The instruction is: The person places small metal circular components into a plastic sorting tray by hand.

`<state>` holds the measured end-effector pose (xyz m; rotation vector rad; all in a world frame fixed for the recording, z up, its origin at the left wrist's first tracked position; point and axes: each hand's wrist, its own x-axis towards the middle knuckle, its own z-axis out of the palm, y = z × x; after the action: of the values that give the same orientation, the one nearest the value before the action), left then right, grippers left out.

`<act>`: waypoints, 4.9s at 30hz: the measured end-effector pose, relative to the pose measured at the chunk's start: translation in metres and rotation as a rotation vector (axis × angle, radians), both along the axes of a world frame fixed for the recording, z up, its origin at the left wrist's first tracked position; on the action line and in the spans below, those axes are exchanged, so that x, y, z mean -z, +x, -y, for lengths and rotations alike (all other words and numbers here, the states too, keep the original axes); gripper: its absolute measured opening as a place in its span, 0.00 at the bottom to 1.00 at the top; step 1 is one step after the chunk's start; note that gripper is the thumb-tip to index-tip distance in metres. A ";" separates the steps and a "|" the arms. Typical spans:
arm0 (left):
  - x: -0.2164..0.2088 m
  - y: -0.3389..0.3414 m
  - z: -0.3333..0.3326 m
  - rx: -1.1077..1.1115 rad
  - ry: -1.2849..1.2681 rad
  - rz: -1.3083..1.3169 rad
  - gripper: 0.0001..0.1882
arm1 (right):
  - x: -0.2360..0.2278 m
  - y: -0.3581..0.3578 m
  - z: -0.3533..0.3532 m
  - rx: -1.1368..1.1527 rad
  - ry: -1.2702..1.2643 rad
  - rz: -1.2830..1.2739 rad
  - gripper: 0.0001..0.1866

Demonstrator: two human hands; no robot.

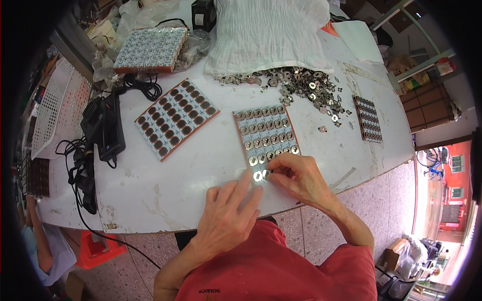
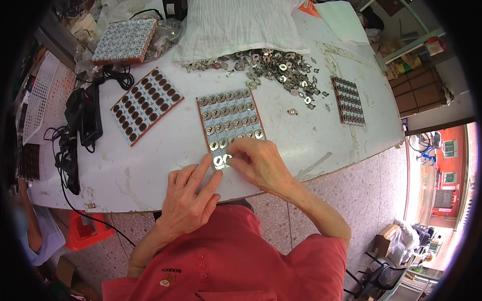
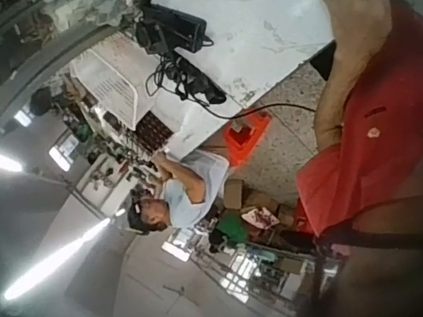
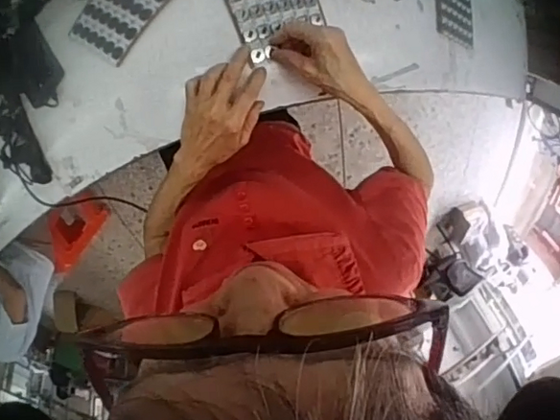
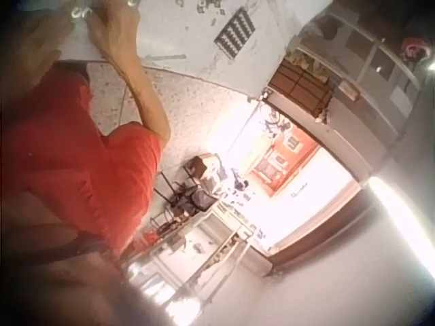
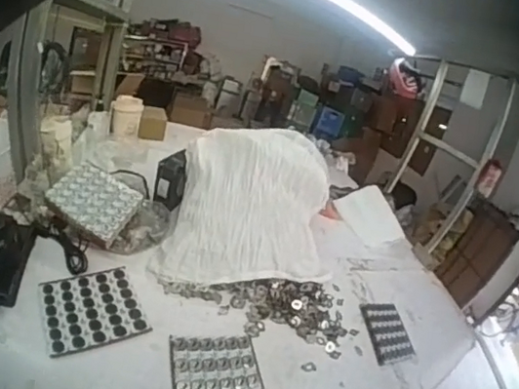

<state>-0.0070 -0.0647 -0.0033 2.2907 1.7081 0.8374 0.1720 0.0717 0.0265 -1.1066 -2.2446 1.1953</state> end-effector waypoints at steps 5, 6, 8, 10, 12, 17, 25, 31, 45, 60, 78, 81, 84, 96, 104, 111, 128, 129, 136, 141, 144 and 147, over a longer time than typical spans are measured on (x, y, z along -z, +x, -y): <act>0.000 0.000 0.000 0.014 -0.008 -0.037 0.26 | -0.002 -0.002 -0.012 -0.144 0.004 0.001 0.07; 0.000 0.000 0.000 0.006 -0.001 -0.044 0.26 | -0.003 -0.003 -0.016 -0.169 -0.027 0.013 0.07; 0.000 0.001 -0.001 0.007 -0.001 -0.042 0.26 | -0.009 -0.002 -0.028 -0.175 -0.018 -0.030 0.07; 0.000 0.000 0.001 -0.001 -0.006 -0.046 0.26 | -0.015 -0.011 -0.047 -0.190 -0.015 -0.079 0.08; 0.001 0.000 0.001 -0.008 -0.010 -0.050 0.26 | -0.022 -0.026 -0.078 -0.021 0.220 -0.030 0.08; -0.001 0.002 -0.001 0.005 -0.002 -0.031 0.26 | 0.004 -0.051 -0.148 0.068 0.439 0.123 0.11; -0.001 0.000 0.000 0.003 -0.010 -0.026 0.27 | 0.017 -0.061 -0.148 0.092 0.550 0.206 0.08; 0.002 0.000 0.001 -0.004 -0.002 -0.029 0.26 | -0.015 -0.039 -0.114 0.152 -0.044 -0.171 0.07; 0.000 0.002 0.000 -0.010 -0.017 -0.077 0.27 | -0.010 0.013 -0.033 0.097 -0.477 -0.230 0.08; -0.001 0.002 0.000 -0.009 -0.020 -0.042 0.29 | -0.001 0.001 -0.008 0.025 -0.030 0.009 0.07; -0.004 0.013 -0.010 -0.010 -0.028 -0.071 0.27 | 0.006 0.005 -0.001 0.005 0.177 0.010 0.05; -0.001 0.014 -0.011 -0.019 0.003 -0.075 0.27 | 0.006 0.007 0.000 -0.015 0.156 -0.033 0.05; -0.004 0.014 -0.009 -0.016 -0.033 -0.079 0.27 | 0.006 0.006 0.000 -0.039 0.192 0.003 0.05; -0.003 0.014 -0.010 -0.016 -0.019 -0.079 0.26 | 0.008 0.005 0.002 -0.032 0.244 0.007 0.05; 0.001 0.015 -0.011 -0.031 0.028 -0.100 0.27 | 0.006 0.005 0.005 -0.051 0.320 0.066 0.05; 0.002 0.015 -0.011 -0.030 0.040 -0.102 0.27 | 0.006 0.004 0.005 -0.016 0.262 0.020 0.05; -0.001 0.015 -0.009 -0.011 -0.008 -0.095 0.26 | 0.003 0.005 0.008 -0.057 0.358 0.083 0.08; 0.000 0.015 -0.010 -0.013 -0.005 -0.094 0.26 | 0.002 0.005 0.008 -0.056 0.356 0.083 0.08; -0.002 0.015 -0.011 -0.012 -0.014 -0.093 0.26 | -0.005 0.002 0.007 -0.182 0.474 0.252 0.07; 0.000 0.015 -0.011 -0.020 0.034 -0.112 0.26 | -0.005 0.002 0.001 -0.199 0.445 0.240 0.05; 0.000 0.014 -0.011 -0.020 0.026 -0.118 0.26 | -0.004 0.001 -0.004 -0.204 0.405 0.221 0.04; 0.002 0.014 -0.011 -0.019 0.034 -0.108 0.26 | -0.005 0.001 -0.008 -0.206 0.348 0.246 0.05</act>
<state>0.0074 -0.0535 -0.0055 2.3860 1.7758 0.7657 0.1731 0.0798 0.0315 -0.9431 -2.6788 0.7234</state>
